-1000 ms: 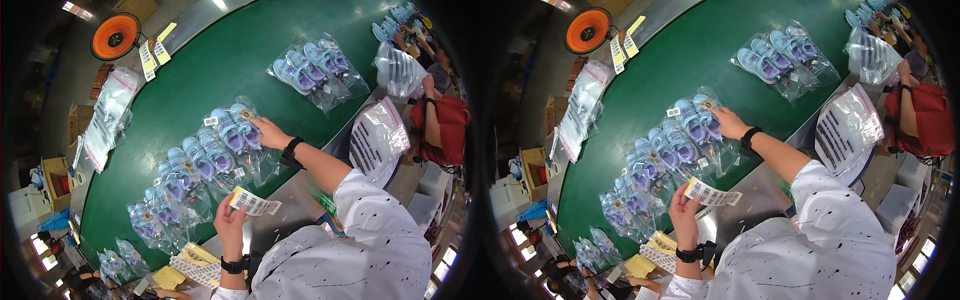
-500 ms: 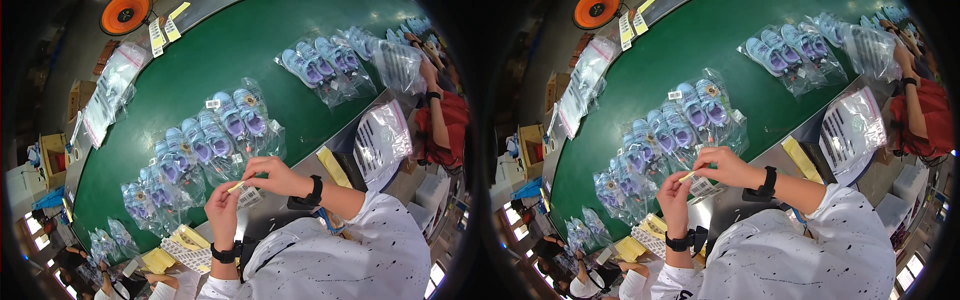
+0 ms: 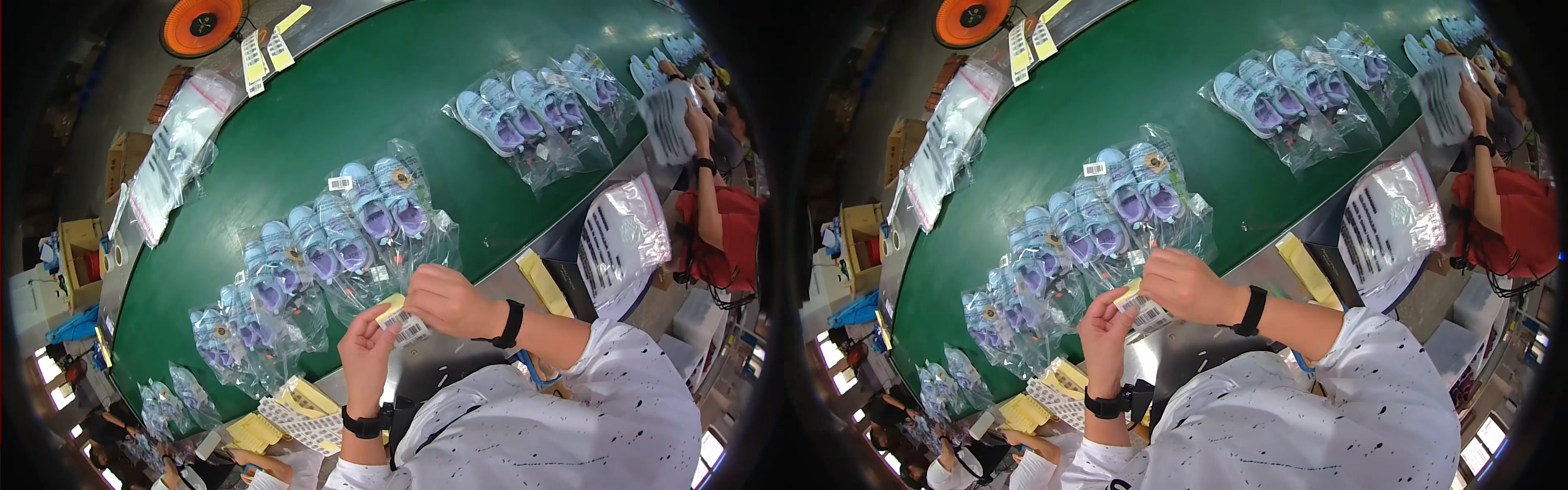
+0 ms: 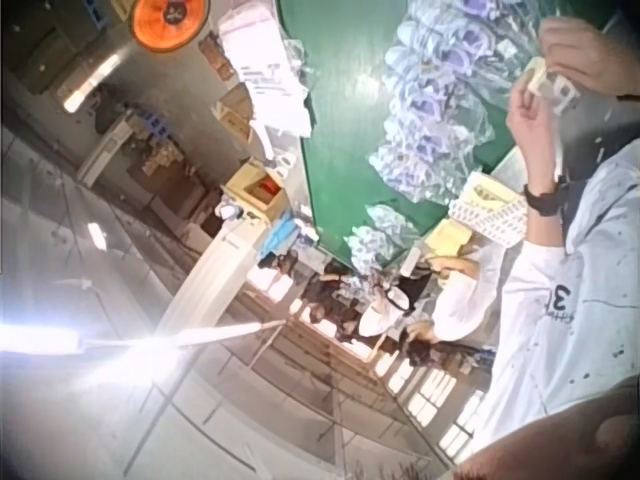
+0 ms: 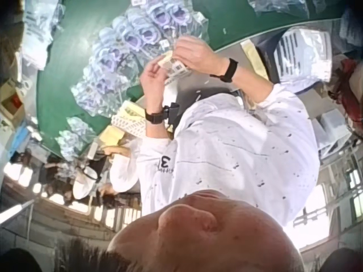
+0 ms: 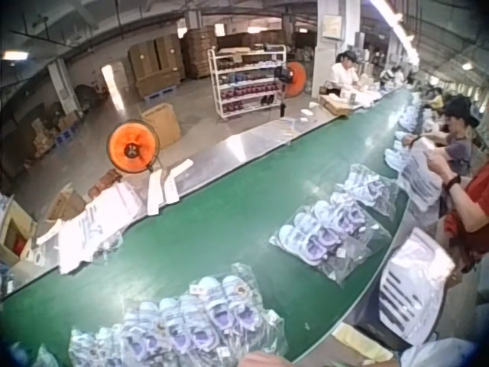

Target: The person applies yellow barcode labels to clear plastic bags containing pairs of light blue and purple slippers on a green conveyor belt. They peel labels from a sheet, place them on the bags, and push the labeled packages down the line.

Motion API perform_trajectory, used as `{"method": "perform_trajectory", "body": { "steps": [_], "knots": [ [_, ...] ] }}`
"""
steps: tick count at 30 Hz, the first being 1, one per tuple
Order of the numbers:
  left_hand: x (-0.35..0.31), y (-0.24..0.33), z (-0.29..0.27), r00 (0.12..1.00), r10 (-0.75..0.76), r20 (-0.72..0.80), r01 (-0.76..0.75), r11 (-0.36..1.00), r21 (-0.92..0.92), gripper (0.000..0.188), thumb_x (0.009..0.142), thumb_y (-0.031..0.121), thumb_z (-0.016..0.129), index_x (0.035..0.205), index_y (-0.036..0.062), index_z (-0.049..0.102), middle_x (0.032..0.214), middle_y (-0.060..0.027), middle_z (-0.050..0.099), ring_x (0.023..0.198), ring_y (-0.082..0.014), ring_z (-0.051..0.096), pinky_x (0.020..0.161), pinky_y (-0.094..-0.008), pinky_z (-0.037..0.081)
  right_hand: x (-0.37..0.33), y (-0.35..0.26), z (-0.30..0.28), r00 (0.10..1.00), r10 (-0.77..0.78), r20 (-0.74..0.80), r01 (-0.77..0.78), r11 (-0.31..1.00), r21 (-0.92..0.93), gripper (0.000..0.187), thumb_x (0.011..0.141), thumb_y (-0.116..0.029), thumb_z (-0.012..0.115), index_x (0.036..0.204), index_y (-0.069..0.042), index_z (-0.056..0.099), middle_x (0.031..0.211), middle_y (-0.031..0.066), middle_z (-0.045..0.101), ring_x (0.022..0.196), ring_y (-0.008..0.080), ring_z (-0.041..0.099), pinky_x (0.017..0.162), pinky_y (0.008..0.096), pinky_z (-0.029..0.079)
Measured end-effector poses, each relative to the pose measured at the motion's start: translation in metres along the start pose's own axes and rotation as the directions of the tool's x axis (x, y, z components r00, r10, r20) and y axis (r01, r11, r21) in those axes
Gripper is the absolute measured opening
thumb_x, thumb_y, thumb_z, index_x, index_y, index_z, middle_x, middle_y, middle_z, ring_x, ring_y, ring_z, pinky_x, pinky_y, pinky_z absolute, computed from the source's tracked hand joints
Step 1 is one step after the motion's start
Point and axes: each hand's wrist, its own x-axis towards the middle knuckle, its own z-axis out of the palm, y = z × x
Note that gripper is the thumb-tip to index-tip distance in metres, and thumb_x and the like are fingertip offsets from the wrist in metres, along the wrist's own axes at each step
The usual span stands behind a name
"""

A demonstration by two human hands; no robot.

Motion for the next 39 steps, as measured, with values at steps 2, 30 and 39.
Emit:
{"method": "perform_trajectory", "body": {
  "steps": [2,30,39],
  "knots": [
    [0.002,0.001,0.01,0.999,-0.003,0.041,0.004,1.0,-0.017,0.044,0.084,-0.01,0.059,0.127,-0.003,0.048,0.113,-0.0123,0.062,0.097,-0.0128,0.062,0.081,-0.0252,0.052,-0.003,0.004,0.004,0.999,0.05,-0.003,-0.05,0.998,0.03,0.008,0.079,-0.003,0.064,0.078,-0.002,0.056,0.076,0.0078,0.05,0.076,0.028,0.054,0.073,0.0381,0.047],
    [0.021,-0.023,0.023,0.996,-0.059,-0.07,0.063,0.996,0.056,0.052,0.084,-0.009,0.058,0.133,-0.003,0.041,0.122,-0.0141,0.058,0.104,-0.0162,0.061,0.087,-0.0268,0.051,0.038,0.258,-0.044,0.558,0.828,-0.06,-0.576,0.438,0.69,0.069,0.08,0.007,0.061,0.143,-0.004,0.033,0.08,0.0076,0.062,0.073,0.0132,0.059,0.068,0.0273,0.05],
    [0.018,-0.025,0.03,0.996,-0.07,-0.062,0.073,0.996,0.048,0.052,0.084,-0.01,0.057,0.132,-0.003,0.041,0.121,-0.0133,0.059,0.104,-0.0164,0.061,0.087,-0.027,0.051,0.061,0.276,-0.087,0.566,0.803,0.186,-0.672,0.318,0.669,0.013,0.087,-0.013,0.067,0.094,-0.007,0.058,0.099,0.0034,0.06,0.092,0.0127,0.058,0.082,0.0279,0.05]
  ]
}}
